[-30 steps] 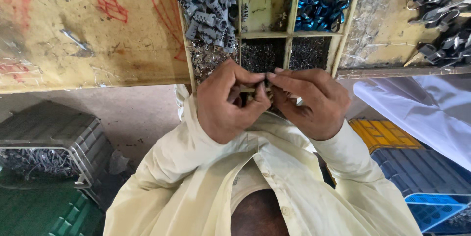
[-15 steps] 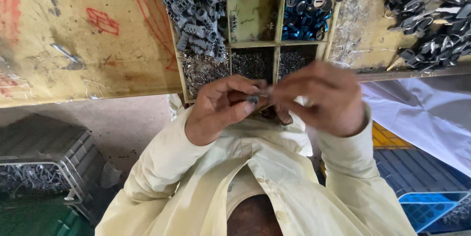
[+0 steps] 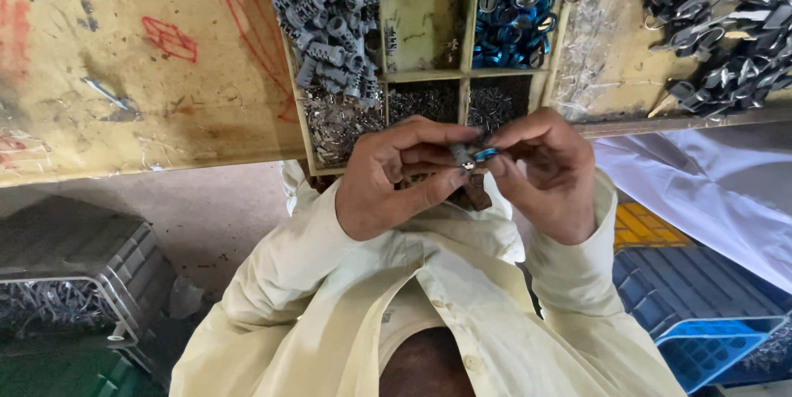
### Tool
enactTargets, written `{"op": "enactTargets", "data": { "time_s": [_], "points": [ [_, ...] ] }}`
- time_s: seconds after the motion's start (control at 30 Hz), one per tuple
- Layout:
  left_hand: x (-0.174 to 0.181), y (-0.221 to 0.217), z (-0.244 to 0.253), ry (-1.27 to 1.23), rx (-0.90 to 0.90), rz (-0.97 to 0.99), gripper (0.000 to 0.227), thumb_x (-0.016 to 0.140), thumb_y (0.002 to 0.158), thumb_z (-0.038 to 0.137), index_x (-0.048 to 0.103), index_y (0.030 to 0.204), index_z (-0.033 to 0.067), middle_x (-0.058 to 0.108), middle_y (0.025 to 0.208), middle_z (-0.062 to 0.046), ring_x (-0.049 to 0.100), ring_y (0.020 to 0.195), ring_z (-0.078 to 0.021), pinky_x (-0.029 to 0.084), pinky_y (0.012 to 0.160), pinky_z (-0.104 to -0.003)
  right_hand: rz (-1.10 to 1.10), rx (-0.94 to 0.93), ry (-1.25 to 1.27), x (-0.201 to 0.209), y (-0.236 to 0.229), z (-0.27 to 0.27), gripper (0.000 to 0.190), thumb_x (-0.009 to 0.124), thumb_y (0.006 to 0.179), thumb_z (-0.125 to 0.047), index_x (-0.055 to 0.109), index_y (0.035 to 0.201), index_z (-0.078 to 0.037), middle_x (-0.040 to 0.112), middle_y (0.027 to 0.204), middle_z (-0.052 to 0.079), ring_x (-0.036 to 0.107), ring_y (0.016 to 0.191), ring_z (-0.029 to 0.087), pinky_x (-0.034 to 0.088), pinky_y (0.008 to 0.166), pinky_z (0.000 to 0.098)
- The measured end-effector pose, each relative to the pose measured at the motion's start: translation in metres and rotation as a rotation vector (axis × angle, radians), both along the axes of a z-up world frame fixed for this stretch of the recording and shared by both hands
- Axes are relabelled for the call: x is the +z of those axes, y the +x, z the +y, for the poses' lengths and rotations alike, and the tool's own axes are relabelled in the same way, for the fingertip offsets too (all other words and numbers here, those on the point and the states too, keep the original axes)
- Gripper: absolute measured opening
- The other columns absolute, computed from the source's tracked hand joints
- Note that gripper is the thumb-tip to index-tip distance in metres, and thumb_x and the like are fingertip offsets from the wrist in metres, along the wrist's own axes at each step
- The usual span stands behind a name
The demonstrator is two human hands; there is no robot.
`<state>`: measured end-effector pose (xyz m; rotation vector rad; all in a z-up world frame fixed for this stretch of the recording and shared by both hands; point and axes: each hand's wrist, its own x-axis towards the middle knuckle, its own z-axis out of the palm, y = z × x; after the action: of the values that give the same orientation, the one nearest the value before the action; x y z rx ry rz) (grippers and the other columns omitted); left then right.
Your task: The person assembles keychains by hand, picking small metal parts from a compartmentalized tray, attaching a blue plastic cap to a grey plastic housing, and inserting a metal key. The finished keychains are placed on the table surface.
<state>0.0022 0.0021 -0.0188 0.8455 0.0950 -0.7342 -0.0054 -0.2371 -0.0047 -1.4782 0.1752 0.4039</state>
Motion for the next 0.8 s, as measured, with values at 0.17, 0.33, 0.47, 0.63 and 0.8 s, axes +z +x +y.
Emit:
{"op": "enactTargets", "data": {
  "time_s": [0.17, 0.33, 0.47, 0.63, 0.8],
  "points": [
    [-0.007, -0.003, 0.002, -0.023, 0.016, 0.001, 0.03, 0.07, 0.104, 0.006, 0.065, 0.132, -0.0039, 0.063, 0.129, -0.008, 0.068, 0.121, -0.0175, 0.055, 0.108, -0.032, -0.041, -0.038, -0.095, -0.003, -0.015, 0.011, 0.035, 0.074, 0.092, 0.008, 0.062, 0.124, -0.001, 0.068, 0.121, 0.005, 0.069, 0.106, 0.01, 0.055, 0.092, 0.0238],
    [-0.004, -0.003, 0.007, 0.074, 0.035, -0.081, 0.029, 0.071, 0.102, 0.005, 0.065, 0.13, -0.0019, 0.061, 0.128, -0.007, 0.068, 0.12, -0.0165, 0.057, 0.109, -0.032, -0.266, 0.134, -0.37, 0.007, -0.002, 0.013, 0.024, 0.082, 0.087, 0.008, 0.071, 0.106, 0.001, 0.074, 0.103, 0.01, 0.069, 0.085, 0.011, 0.053, 0.071, 0.0243],
    [0.012, -0.003, 0.006, 0.571, 0.091, -0.463, 0.031, 0.076, 0.091, 0.002, 0.071, 0.122, 0.0057, 0.066, 0.123, -0.009, 0.071, 0.113, -0.0189, 0.06, 0.101, -0.031, -0.332, 0.148, -0.333, 0.006, 0.005, 0.011, 0.017, 0.078, 0.089, 0.009, 0.069, 0.1, 0.0, 0.072, 0.102, 0.012, 0.07, 0.093, 0.018, 0.055, 0.079, 0.0291],
    [0.023, -0.001, 0.004, 0.793, 0.129, -0.744, 0.035, 0.083, 0.088, 0.003, 0.072, 0.121, 0.0107, 0.07, 0.115, -0.01, 0.074, 0.109, -0.0217, 0.062, 0.094, -0.029, 0.043, 0.13, -0.094, -0.002, -0.005, 0.003, 0.016, 0.078, 0.091, 0.005, 0.071, 0.104, -0.001, 0.071, 0.096, 0.008, 0.07, 0.078, 0.01, 0.056, 0.066, 0.0234],
    [0.024, -0.006, 0.022, 0.71, -0.099, -0.864, 0.037, 0.095, 0.082, 0.015, 0.079, 0.115, 0.016, 0.069, 0.09, -0.002, 0.071, 0.08, -0.0125, 0.059, 0.072, -0.028, 0.131, 0.439, 0.168, -0.009, -0.001, -0.005, 0.018, 0.078, 0.095, -0.001, 0.061, 0.101, -0.004, 0.068, 0.102, 0.006, 0.069, 0.092, 0.015, 0.058, 0.078, 0.0279]
  ]
}}
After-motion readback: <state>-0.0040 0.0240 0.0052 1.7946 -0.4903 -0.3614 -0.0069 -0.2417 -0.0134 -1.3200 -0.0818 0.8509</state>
